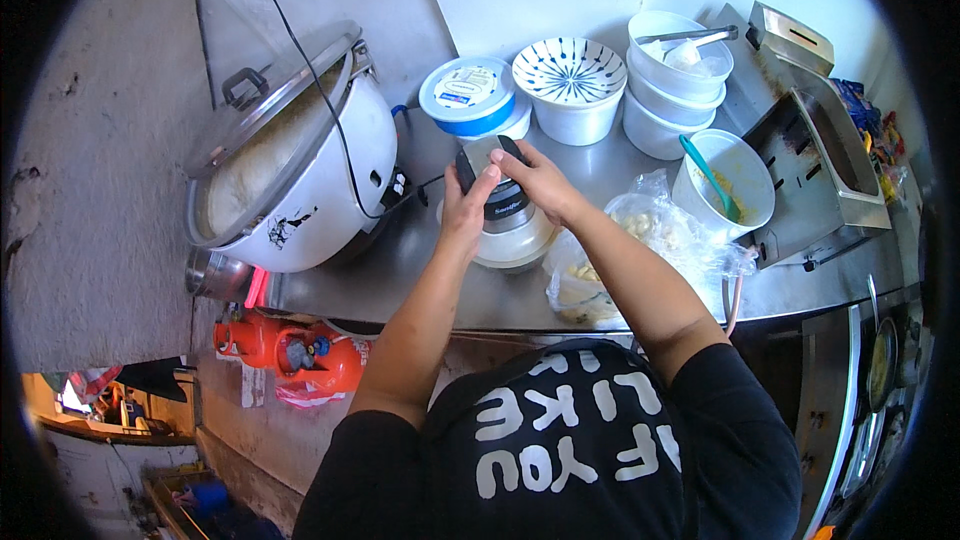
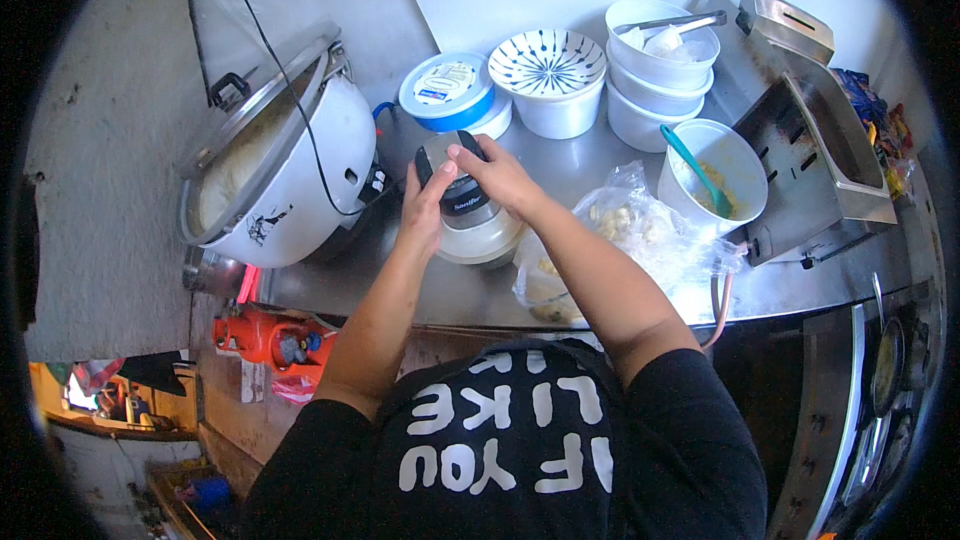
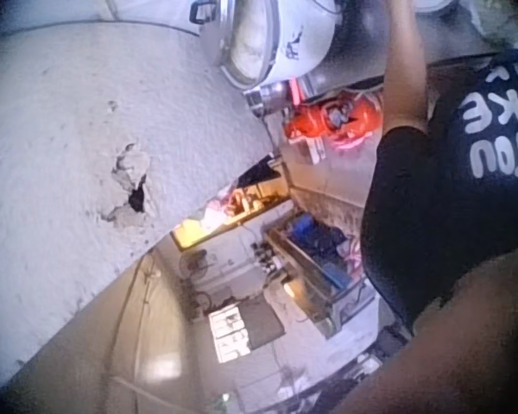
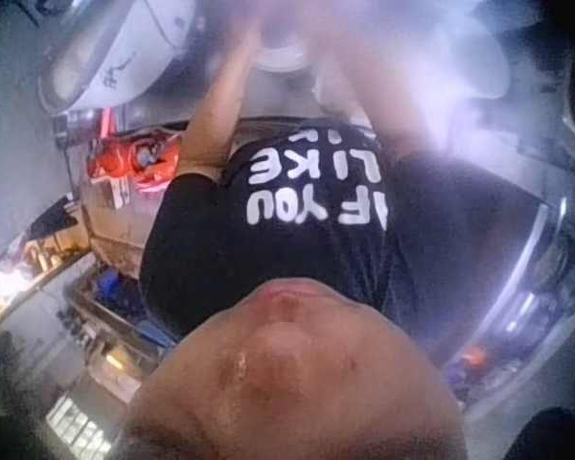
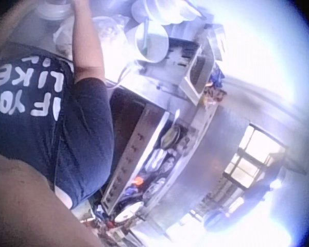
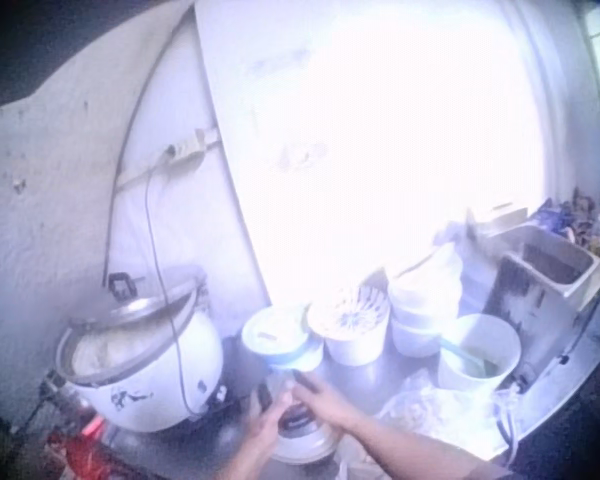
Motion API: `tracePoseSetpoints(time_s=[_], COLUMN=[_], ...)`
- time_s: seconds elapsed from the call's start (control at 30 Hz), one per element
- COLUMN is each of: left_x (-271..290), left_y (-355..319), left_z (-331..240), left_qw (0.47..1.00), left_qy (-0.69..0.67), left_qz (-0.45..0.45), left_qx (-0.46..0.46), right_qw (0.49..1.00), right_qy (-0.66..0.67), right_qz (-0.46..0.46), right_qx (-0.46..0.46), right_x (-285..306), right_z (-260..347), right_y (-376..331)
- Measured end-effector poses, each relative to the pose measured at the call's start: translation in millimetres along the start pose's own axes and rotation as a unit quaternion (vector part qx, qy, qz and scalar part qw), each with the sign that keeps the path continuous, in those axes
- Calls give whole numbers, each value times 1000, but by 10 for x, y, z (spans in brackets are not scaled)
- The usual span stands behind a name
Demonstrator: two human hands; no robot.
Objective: The person sorts garlic cloves from a plastic bag into a metal bowl, then places a portion into a small food processor and blends it before scraping the minced garlic into a container.
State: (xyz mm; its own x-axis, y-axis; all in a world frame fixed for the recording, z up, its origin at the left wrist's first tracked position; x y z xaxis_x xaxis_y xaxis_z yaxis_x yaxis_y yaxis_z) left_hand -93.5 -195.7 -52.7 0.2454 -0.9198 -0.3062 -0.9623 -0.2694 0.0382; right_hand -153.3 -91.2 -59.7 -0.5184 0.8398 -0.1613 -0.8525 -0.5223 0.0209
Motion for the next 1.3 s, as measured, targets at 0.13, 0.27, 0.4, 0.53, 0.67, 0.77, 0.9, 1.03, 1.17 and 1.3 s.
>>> tracePoseSetpoints(time_s=[0.13, 0.27, 0.4, 0.53, 0.67, 0.77, 0.9, 1.03, 1.17, 1.3], left_x=[-20, 1, 11, 28, 15, -19, -9, 6, 13, -15], left_y=[-31, -17, -13, -4, -11, -36, -28, -22, -2, -21], left_z=[-49, -16, -1, -6, -9, -52, -16, 6, 23, -16], left_qw=[1000, 1000, 1000, 999, 999, 999, 1000, 1000, 1000, 999], left_qy=[-13, -4, 6, 25, 4, 7, 12, 12, -1, 7], left_qz=[-3, -10, -11, -19, -14, -16, -5, -10, -4, -6], left_qx=[-15, -11, -13, -26, -36, -40, -23, -23, -28, -33], right_qw=[1000, 999, 1000, 1000, 999, 1000, 1000, 1000, 1000, 1000], right_qy=[-28, -30, -17, -19, -33, -16, -27, -29, -20, -19], right_qz=[9, 2, 1, 16, 9, 15, 15, 12, 16, 14], right_qx=[-7, 10, 7, -14, -9, 0, -3, -4, -7, -9], right_x=[-13, 11, 16, 14, 22, 13, 14, 13, -10, 3], right_z=[41, 17, 12, -17, -27, -24, -10, -14, 23, 10], right_y=[-37, 3, -9, 4, 8, 14, 9, 7, -19, -11])
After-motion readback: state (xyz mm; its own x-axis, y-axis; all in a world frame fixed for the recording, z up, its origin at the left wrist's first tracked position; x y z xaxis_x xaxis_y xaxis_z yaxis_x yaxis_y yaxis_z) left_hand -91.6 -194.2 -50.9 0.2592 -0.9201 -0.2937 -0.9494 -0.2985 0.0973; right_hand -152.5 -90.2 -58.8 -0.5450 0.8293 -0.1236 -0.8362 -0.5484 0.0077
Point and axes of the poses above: each hand's wrist, its own y-axis towards the middle knuckle, its own x-axis out of the back of the hand, z = x × y, the point moved 9 cm from there along y, towards the middle knuckle, and after that the axes turned 1 degree about -y, right-handed, at the moved point
